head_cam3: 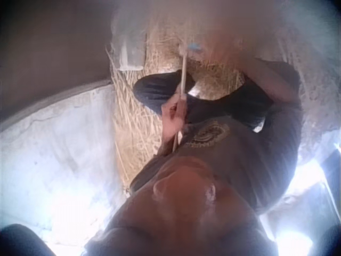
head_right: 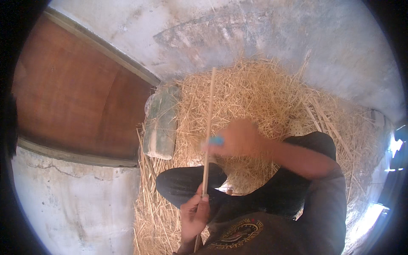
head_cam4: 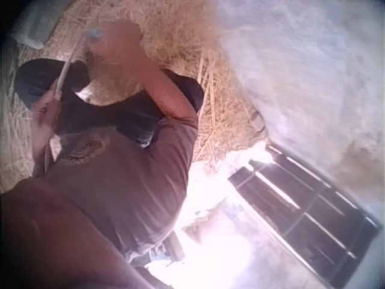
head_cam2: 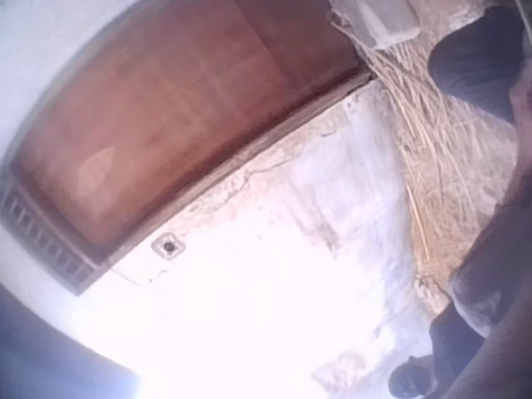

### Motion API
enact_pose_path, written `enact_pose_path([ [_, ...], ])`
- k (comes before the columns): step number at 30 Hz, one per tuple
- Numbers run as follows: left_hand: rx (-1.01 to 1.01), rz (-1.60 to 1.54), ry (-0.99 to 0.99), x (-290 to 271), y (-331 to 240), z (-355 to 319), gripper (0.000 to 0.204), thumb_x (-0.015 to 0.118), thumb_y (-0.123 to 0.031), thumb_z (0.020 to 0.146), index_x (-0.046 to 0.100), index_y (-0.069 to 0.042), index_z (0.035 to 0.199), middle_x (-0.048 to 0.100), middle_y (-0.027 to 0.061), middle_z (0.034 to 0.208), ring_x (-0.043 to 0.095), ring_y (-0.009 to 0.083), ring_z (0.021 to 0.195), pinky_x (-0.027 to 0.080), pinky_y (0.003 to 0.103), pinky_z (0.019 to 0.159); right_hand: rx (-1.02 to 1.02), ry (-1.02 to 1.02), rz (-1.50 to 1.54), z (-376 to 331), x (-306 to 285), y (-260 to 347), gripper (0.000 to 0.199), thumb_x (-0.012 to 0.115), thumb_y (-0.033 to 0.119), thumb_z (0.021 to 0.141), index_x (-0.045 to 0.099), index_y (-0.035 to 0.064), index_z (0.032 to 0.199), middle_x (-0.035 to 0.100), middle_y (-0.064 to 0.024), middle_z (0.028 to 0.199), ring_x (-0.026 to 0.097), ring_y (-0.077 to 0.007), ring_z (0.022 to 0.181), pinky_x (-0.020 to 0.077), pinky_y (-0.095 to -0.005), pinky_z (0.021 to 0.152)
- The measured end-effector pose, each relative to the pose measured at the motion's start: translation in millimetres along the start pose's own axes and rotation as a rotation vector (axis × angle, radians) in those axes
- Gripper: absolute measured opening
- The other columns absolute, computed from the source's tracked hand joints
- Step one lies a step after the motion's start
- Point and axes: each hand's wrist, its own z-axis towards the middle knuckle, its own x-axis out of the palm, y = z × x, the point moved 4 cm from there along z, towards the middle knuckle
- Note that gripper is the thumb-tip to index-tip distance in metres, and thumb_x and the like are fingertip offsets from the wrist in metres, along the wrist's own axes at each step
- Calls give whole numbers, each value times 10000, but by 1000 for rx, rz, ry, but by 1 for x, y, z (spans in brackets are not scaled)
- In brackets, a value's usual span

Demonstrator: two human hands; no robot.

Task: The person sits cross-legged on a bed of straw and uses a small knife to shave a long, thin bamboo stick. They hold the stick vertically with their left hand and repeatedly scrape the surface with the knife in their right hand, moving from the top down to the bottom.

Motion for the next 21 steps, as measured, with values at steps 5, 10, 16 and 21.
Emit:
enact_pose_path([
  [5,111,231,-42,1,-19,6,365,489,-17,960,492,34,1321,590,-18,807,394,-5,628,334,174,528,-101,-5,33,-8,-11,21,832,424,817,767,648,35,593,530,-139,454,583,-302,439,459,-429,447],
  [10,136,307,-58,-4,1,1,362,529,-16,932,521,42,1288,673,65,798,463,36,601,413,224,531,-113,-24,46,-16,11,25,730,529,773,745,576,79,522,471,-92,414,523,-250,374,399,-380,379],
  [16,244,500,-133,-7,-11,11,360,565,-5,891,559,37,1248,668,232,853,556,138,501,438,273,500,-191,31,-57,-12,-2,37,794,491,819,718,591,56,522,497,-111,430,549,-266,400,414,-401,400],
  [21,287,576,-145,-8,-20,16,221,583,-2,869,636,55,1077,654,242,890,572,207,472,439,303,479,-106,-9,-80,4,0,18,824,457,834,722,625,44,559,529,-130,460,580,-276,431,434,-416,422],
])
